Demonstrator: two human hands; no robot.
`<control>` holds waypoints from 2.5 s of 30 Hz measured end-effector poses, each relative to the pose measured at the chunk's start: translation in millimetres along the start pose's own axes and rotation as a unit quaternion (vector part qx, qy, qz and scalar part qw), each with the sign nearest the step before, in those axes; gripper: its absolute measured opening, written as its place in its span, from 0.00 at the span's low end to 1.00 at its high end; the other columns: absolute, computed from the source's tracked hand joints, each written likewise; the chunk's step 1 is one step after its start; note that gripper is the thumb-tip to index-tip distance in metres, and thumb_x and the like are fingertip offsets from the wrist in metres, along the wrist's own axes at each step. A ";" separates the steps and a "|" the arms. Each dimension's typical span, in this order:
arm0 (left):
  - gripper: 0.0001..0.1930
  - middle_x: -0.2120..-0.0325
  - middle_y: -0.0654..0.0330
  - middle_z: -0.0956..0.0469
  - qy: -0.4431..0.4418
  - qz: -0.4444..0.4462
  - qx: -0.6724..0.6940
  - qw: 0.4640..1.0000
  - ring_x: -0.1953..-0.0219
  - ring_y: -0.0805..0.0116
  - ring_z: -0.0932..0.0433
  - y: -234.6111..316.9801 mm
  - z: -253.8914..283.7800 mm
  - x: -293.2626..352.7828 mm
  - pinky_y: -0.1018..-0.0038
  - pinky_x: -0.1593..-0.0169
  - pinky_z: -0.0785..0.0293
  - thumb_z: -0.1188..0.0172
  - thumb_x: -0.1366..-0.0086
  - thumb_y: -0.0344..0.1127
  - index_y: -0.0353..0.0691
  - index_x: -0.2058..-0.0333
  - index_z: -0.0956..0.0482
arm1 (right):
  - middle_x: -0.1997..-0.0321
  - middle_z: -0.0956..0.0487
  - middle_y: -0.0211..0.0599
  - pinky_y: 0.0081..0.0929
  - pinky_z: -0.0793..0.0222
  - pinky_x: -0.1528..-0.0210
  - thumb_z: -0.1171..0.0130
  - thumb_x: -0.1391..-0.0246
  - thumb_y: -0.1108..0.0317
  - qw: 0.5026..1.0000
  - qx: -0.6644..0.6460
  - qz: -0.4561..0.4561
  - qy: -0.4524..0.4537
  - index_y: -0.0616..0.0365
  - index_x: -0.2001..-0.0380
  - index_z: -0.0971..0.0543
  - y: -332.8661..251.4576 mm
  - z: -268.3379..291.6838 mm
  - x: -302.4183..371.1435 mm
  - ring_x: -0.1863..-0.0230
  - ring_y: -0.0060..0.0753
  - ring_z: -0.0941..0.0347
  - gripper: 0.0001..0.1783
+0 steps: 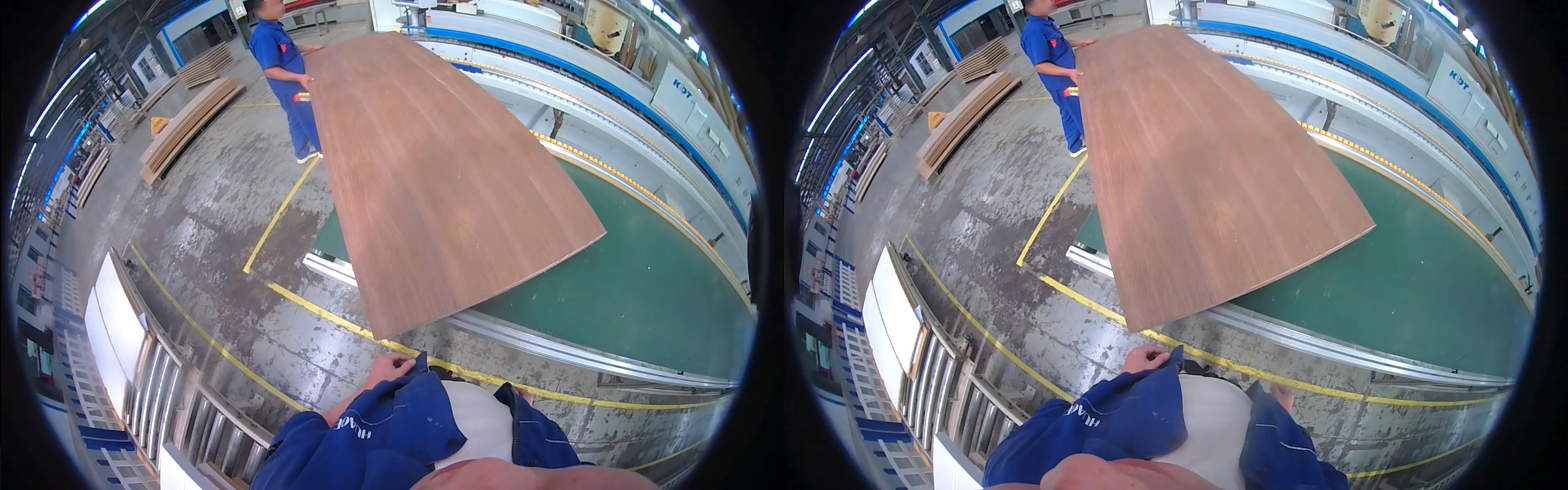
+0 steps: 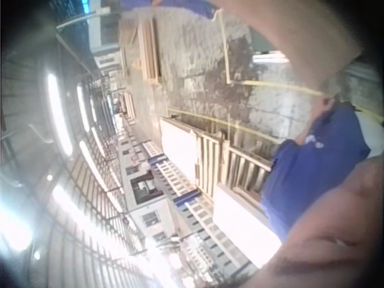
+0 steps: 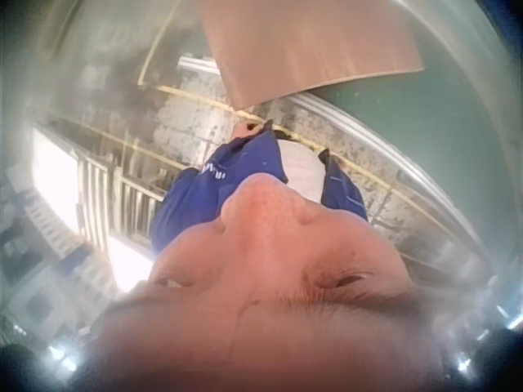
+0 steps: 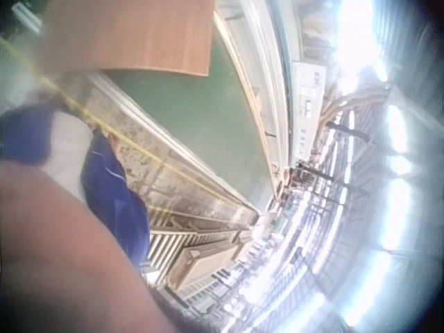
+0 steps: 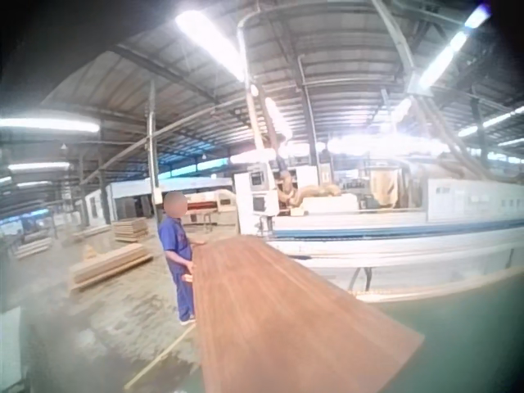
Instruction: The person adjusts multiple cylindrical components inside a machine using both hands, then uses a screwdriver to tighten a part. Afterward, the person walks to a conveyor area and, with a coworker, lifts and places a large wooden board onto the conveyor.
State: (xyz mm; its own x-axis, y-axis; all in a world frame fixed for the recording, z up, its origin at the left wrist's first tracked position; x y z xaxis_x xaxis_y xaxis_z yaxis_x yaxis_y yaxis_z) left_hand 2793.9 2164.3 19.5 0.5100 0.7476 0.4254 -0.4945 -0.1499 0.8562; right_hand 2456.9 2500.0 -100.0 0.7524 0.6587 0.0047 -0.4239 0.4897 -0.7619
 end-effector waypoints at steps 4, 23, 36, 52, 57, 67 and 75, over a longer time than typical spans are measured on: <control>0.28 0.57 0.51 0.16 -0.055 0.092 0.192 0.976 0.56 0.62 0.16 -18.4 4.4 -28.7 0.69 0.50 0.21 0.31 0.35 0.49 0.31 0.45 0.21 | 0.71 0.18 0.34 0.27 0.26 0.66 0.41 0.38 0.63 0.958 -0.173 -0.222 -0.048 0.67 0.60 0.17 -60.9 -16.3 -48.6 0.70 0.30 0.20 0.15; 0.32 0.46 0.54 0.24 0.115 0.207 0.491 0.838 0.45 0.62 0.25 -0.7 38.3 -24.6 0.65 0.37 0.27 0.34 0.31 0.48 0.32 0.38 0.31 | 0.24 0.40 0.46 0.43 0.42 0.27 0.51 0.38 0.27 0.736 -0.585 -0.317 0.123 0.68 0.28 0.45 -107.5 59.3 -375.3 0.28 0.46 0.39 0.56; 0.43 0.49 0.45 0.19 0.279 0.234 0.150 0.919 0.49 0.59 0.18 24.4 79.1 -43.7 0.66 0.45 0.24 0.31 0.39 0.60 0.23 0.41 0.27 | 0.27 0.33 0.33 0.56 0.34 0.33 0.66 0.38 0.21 0.642 -0.714 -0.275 0.051 0.45 0.29 0.35 -130.8 42.7 -407.0 0.29 0.47 0.36 0.49; 0.43 0.50 0.45 0.18 0.249 0.251 0.114 0.928 0.49 0.60 0.18 58.7 77.2 -43.6 0.68 0.45 0.24 0.37 0.34 0.65 0.21 0.43 0.24 | 0.24 0.38 0.37 0.56 0.43 0.28 0.56 0.42 0.20 0.626 -0.735 -0.251 0.072 0.47 0.26 0.41 -146.7 47.4 -394.0 0.26 0.50 0.42 0.54; 0.43 0.51 0.46 0.18 0.249 0.244 0.132 0.928 0.49 0.60 0.18 43.1 76.8 -44.7 0.68 0.45 0.24 0.37 0.34 0.64 0.21 0.43 0.24 | 0.24 0.38 0.38 0.55 0.45 0.27 0.52 0.40 0.25 0.670 -0.702 -0.232 0.058 0.48 0.26 0.42 -138.4 45.0 -401.7 0.26 0.50 0.43 0.51; 0.21 0.60 0.51 0.24 0.393 -0.041 -0.229 0.890 0.52 0.48 0.26 146.4 83.6 -36.6 0.58 0.46 0.28 0.28 0.44 0.43 0.44 0.53 0.16 | 0.23 0.40 0.38 0.51 0.44 0.26 0.57 0.35 0.30 0.725 -0.646 -0.218 0.091 0.48 0.25 0.43 -121.2 46.0 -408.7 0.25 0.48 0.44 0.46; 0.07 0.68 0.58 0.24 0.157 -0.288 -0.225 0.917 0.60 0.56 0.25 226.7 9.9 -87.4 0.64 0.54 0.26 0.29 0.42 0.35 0.44 0.65 0.13 | 0.24 0.40 0.40 0.52 0.44 0.26 0.54 0.36 0.30 0.756 -0.606 -0.236 0.081 0.51 0.25 0.44 -124.8 54.0 -404.2 0.25 0.48 0.44 0.47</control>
State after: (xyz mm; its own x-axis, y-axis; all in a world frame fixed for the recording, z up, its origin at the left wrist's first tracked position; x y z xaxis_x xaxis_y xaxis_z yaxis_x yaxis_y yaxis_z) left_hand 2644.2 2058.6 179.3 0.5858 0.7785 -0.2255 -0.4826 0.5586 0.6746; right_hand 2178.5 2203.4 28.2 0.7693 0.4473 0.4561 0.6093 -0.2990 -0.7344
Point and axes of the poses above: each hand's wrist, its own x-axis away from the middle knuckle, its own z-axis out of the back of the hand, y = z × x, the point moved 7 cm from there along -x, towards the middle knuckle
